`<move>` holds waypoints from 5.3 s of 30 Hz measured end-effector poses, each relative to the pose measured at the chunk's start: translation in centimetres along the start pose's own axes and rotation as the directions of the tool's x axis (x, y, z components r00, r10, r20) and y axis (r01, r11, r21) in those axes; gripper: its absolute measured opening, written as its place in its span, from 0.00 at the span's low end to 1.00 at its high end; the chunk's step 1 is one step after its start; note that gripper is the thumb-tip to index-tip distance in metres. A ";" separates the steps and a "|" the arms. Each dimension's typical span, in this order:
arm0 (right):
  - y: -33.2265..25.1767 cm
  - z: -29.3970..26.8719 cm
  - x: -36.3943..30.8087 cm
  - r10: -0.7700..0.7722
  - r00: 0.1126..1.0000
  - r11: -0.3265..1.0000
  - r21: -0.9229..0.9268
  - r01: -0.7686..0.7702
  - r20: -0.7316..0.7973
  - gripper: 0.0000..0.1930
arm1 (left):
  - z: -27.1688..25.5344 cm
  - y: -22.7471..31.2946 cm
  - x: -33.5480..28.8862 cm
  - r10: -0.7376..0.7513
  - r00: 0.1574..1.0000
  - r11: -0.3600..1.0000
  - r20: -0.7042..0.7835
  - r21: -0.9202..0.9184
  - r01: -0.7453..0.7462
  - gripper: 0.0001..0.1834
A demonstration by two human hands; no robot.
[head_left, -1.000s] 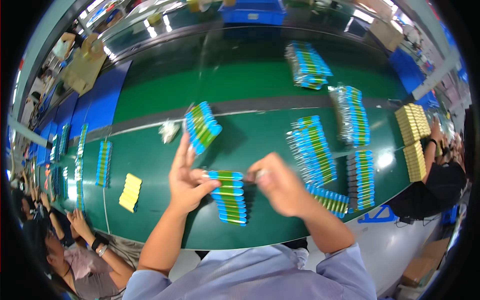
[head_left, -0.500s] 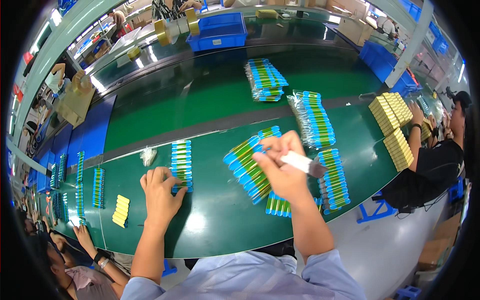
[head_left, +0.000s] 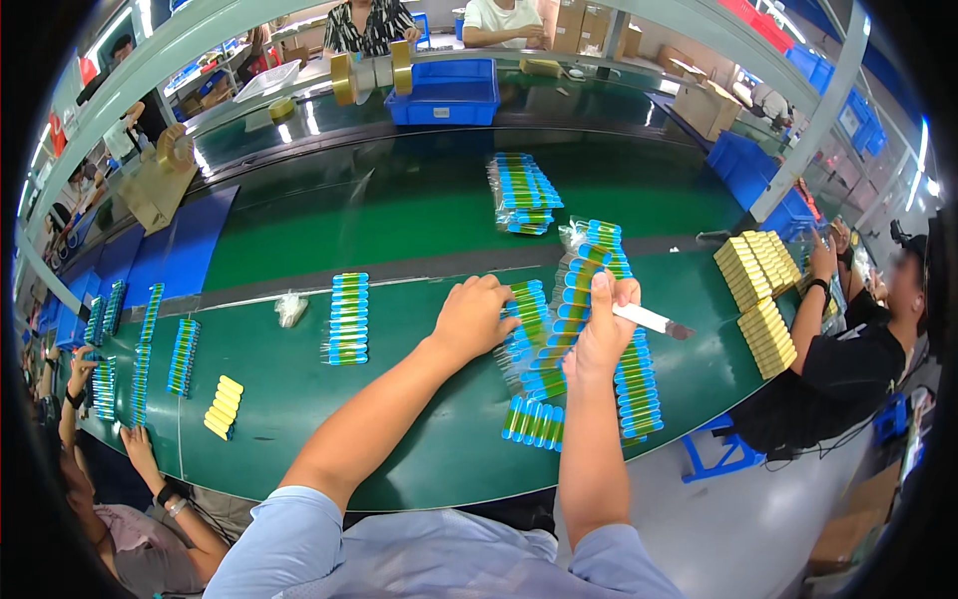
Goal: The person assembles electronic components by hand, packaging them into plastic sleeves on a production line.
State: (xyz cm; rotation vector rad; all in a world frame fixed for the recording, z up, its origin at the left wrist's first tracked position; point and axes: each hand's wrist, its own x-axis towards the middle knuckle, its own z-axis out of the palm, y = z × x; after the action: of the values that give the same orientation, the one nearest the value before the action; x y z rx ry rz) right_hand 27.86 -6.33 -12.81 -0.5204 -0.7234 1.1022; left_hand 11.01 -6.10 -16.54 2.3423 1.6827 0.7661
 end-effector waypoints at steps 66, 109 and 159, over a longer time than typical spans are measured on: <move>1.2 -0.1 -0.3 0.425 0.890 0.884 0.134 -0.447 0.166 0.14 | -7.6 -3.9 -5.3 0.065 0.967 0.327 0.246 -0.921 0.212 0.44; 5.1 3.0 -6.4 0.225 0.901 0.970 -0.169 -0.172 0.371 0.18 | -8.4 1.8 -8.0 -0.180 0.984 0.536 -0.002 -0.839 0.096 0.28; -1.3 6.7 -8.0 -0.237 0.579 0.848 -0.124 0.515 0.780 0.23 | -12.7 -2.3 -7.2 -0.471 0.870 -0.057 0.144 -0.990 0.133 0.13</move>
State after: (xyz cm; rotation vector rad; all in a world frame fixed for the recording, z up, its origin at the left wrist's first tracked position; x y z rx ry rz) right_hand 21.46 -14.08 -9.56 -0.1433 -1.7075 0.7374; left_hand 1.11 -13.99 -8.86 0.7414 0.9040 1.4940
